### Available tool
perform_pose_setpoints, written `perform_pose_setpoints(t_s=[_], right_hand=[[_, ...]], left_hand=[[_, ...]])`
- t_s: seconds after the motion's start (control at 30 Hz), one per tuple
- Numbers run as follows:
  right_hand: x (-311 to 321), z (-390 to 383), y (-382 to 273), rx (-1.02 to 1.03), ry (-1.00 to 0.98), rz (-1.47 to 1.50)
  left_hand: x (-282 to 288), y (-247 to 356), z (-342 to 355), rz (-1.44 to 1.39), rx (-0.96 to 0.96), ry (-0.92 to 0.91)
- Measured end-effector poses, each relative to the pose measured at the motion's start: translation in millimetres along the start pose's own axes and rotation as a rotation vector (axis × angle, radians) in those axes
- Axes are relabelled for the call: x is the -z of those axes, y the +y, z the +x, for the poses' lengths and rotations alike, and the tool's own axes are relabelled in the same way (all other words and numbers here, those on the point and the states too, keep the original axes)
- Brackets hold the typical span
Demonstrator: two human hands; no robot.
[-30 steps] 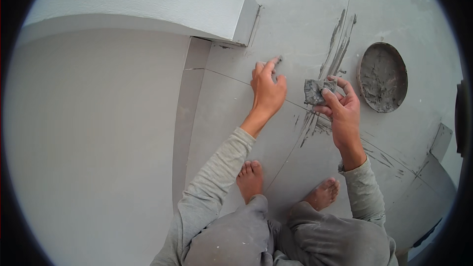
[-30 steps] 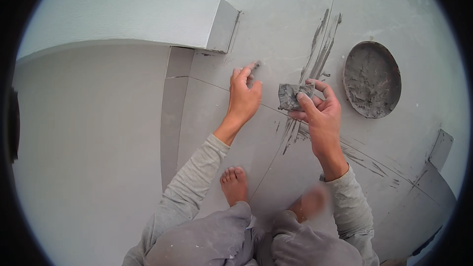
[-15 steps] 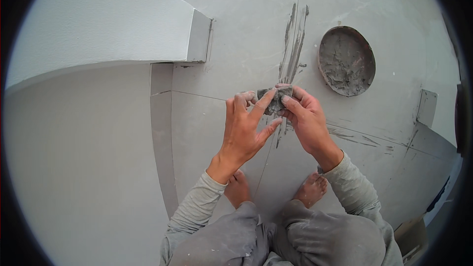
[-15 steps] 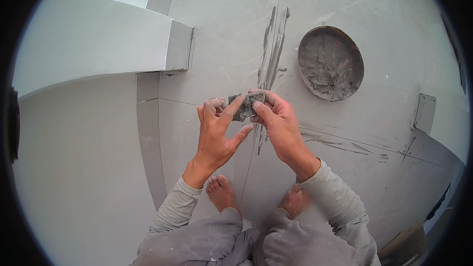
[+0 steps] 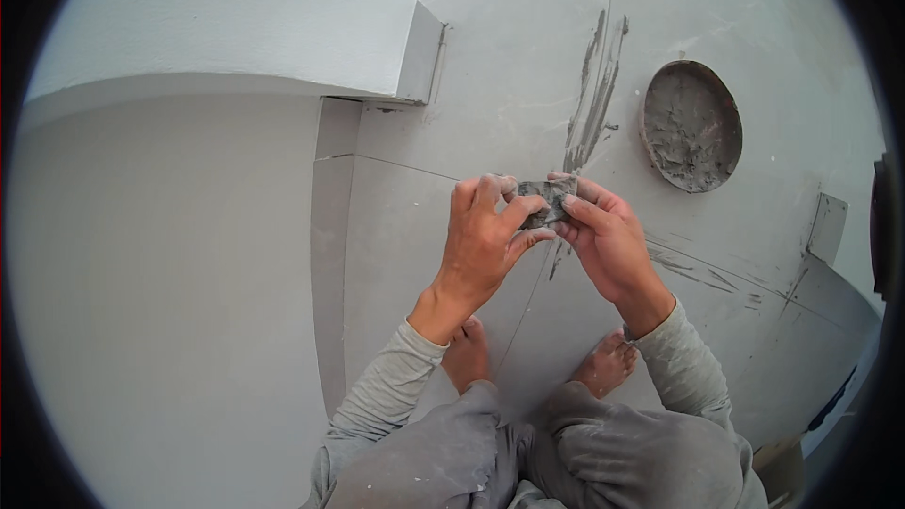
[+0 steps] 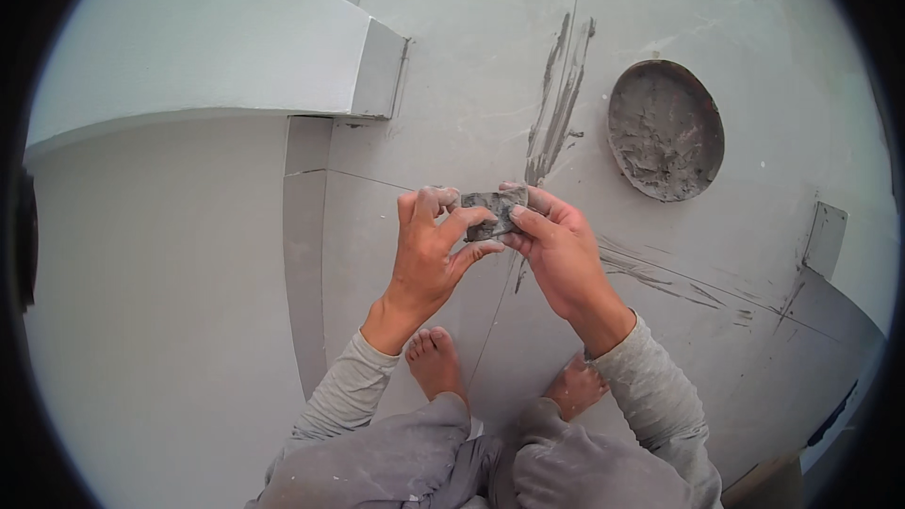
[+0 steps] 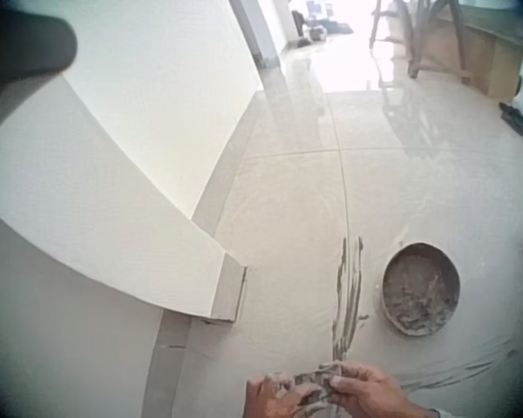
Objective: The person applies grout to the floor tile seams using a small spreader, taking material from a bowl and pressing it into the gaps between the tiles and against the wall base.
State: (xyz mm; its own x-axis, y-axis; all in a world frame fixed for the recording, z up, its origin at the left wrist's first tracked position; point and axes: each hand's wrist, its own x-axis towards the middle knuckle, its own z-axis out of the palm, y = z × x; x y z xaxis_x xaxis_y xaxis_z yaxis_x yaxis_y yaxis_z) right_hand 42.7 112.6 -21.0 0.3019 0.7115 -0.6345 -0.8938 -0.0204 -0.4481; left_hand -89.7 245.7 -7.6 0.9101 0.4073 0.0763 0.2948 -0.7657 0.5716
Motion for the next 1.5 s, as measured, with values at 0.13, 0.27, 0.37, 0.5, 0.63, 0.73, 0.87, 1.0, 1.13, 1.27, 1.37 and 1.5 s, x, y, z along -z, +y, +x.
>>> perform_pose_setpoints(t_s=[0.13, 0.27, 0.37, 0.5, 0.63, 0.73, 0.87, 1.0, 1.13, 1.27, 1.37, 1.5], right_hand=[[1, -3, 7, -0.070, 0.007, 0.024], [10, 6, 6, -0.017, 0.103, 0.051], [20, 9, -10, 0.109, 0.154, -0.017], [20, 10, -13, 0.163, 0.128, -0.084], [19, 9, -5, 0.142, 0.128, -0.123], [20, 6, -2, 0.138, 0.137, -0.133], [26, 5, -2, 0.121, 0.141, -0.159], [21, 4, -3, 0.143, 0.141, -0.192], [18, 7, -7, 0.169, 0.142, -0.198], [18, 9, -12, 0.218, 0.129, -0.218], [15, 7, -8, 0.218, 0.115, -0.249], [23, 1, -9, 0.221, 0.149, -0.248]], left_hand=[[3, -5, -5, -0.055, -0.028, -0.050], [11, -23, -16, -0.260, 0.070, 0.040], [14, -62, -11, -0.657, 0.591, 0.250], [25, -127, 26, -0.813, 0.886, 0.469], [4, -169, 46, -0.457, 0.866, 0.510], [0, -173, 52, -0.417, 0.883, 0.452], [4, -160, 56, -0.584, 0.902, 0.411], [-21, -144, 56, -0.148, 0.829, 0.347], [-31, -100, 60, -0.273, 0.874, 0.264], [-17, -112, 46, -0.400, 0.875, 0.240], [-10, -149, 44, -0.285, 0.913, 0.468], [-11, -147, 68, 0.008, 1.022, 0.352]])
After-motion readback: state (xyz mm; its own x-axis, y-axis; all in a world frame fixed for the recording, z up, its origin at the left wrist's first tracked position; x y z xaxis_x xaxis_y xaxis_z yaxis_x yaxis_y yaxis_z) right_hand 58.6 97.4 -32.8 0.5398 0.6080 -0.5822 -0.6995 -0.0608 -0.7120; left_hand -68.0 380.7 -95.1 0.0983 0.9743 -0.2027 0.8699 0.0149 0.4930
